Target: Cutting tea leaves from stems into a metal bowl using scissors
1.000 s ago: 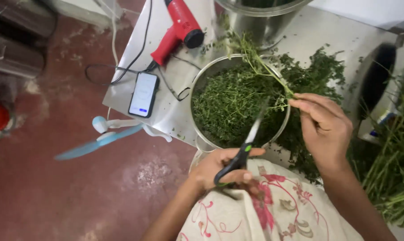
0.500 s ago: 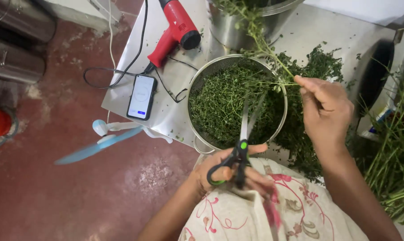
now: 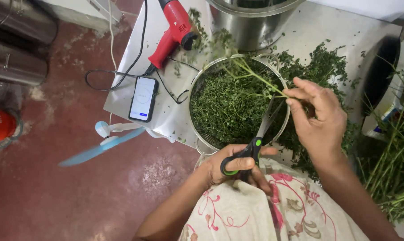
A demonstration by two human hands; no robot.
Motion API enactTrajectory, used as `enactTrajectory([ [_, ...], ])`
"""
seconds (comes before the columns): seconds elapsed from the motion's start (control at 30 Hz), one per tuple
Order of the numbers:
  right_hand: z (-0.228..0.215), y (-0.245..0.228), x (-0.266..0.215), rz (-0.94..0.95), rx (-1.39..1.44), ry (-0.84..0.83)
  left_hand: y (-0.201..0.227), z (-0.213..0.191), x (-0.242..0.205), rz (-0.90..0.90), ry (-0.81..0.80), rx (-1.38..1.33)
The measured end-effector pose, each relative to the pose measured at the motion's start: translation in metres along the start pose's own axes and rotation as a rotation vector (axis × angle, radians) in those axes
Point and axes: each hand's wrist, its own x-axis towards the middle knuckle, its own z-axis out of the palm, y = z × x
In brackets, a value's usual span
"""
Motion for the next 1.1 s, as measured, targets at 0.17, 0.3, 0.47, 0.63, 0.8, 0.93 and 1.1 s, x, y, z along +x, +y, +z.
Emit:
enactTrajectory([
  [0.17, 0.001, 0.011, -0.009, -0.012, -0.082, -0.114, 0.006, -0.013, 0.006, 0.004, -0.013, -0.090],
  [0.3, 0.000, 0.002, -0.010, -0.064, -0.027, -0.141, 0.011, -0.018, 0.012, -0.007, 0.036, -0.001],
  [0.47, -0.001, -0.001, -0.012, 0.043, -0.050, -0.200, 0.011, -0.027, 0.025, -0.021, 0.093, 0.195],
  [0.63, -0.005, 0.007, -0.017, 0.146, -0.003, -0.174, 0.002, -0.029, 0.024, -0.019, 0.262, 0.247],
  [0.8, -0.012, 0.022, -0.026, 0.266, 0.093, -0.125, 0.004, -0.021, 0.007, -0.055, 0.193, 0.074],
  [0.93, -0.018, 0.029, -0.034, 0.337, 0.160, -0.091, 0.001, -0.030, -0.007, -0.054, 0.129, -0.059],
  [1.1, -0.021, 0.043, -0.034, 0.324, 0.103, -0.158, -0.013, -0.043, -0.018, 0.016, 0.020, -0.213],
])
